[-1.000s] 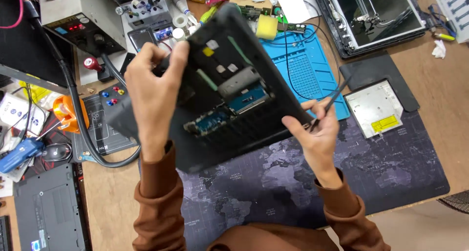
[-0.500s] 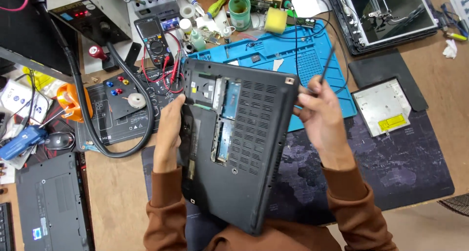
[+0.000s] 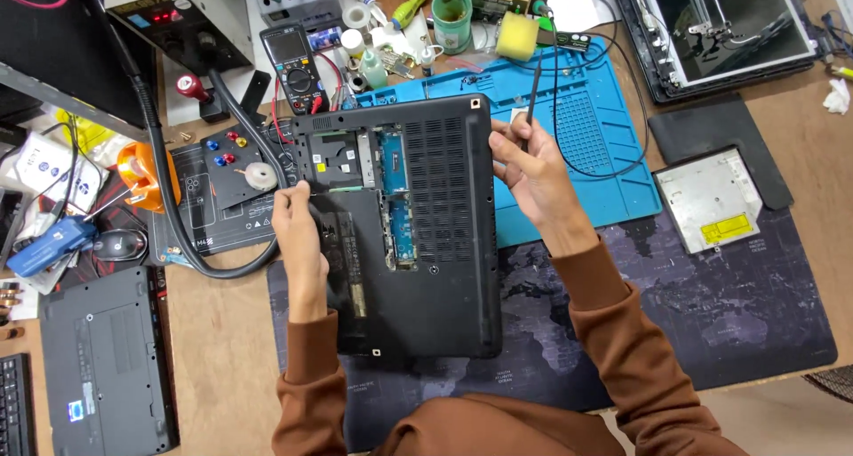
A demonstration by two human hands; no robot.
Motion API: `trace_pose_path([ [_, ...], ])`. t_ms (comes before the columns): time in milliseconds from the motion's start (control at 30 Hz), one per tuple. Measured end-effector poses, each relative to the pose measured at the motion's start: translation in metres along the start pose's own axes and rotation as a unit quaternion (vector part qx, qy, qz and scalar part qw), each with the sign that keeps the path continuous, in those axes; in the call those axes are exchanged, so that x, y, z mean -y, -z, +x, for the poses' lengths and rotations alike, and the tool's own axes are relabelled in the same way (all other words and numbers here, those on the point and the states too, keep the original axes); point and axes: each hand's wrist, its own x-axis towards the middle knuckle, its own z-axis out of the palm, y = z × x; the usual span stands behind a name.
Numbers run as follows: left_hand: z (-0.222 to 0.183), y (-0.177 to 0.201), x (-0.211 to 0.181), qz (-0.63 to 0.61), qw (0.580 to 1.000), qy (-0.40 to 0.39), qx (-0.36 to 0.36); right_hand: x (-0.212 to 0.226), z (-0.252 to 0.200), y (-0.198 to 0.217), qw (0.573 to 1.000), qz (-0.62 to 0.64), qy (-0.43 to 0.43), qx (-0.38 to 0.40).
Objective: Disassembling a laptop by prying open the case and removing the back cover
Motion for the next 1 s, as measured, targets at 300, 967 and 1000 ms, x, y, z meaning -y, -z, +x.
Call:
trace_pose_path([
  [300, -0.005, -0.031, 0.003, 0.067, 0.986, -0.113, 0.102, 0.015, -0.025, -0.030, 0.996, -0.079, 0.006, 0.031],
  [967, -0.027, -0.026, -0.055, 0.265, 0.872, -0.170, 0.375, 0.002, -0.037, -0.071, 0.964, -0.225, 0.127, 0.065],
  [1000, -0.026, -0.025, -0.061, 0.246, 0.868, -0.158, 0.401, 0.000, -0.033, -0.069, 0.963, -0.228, 0.127, 0.067],
])
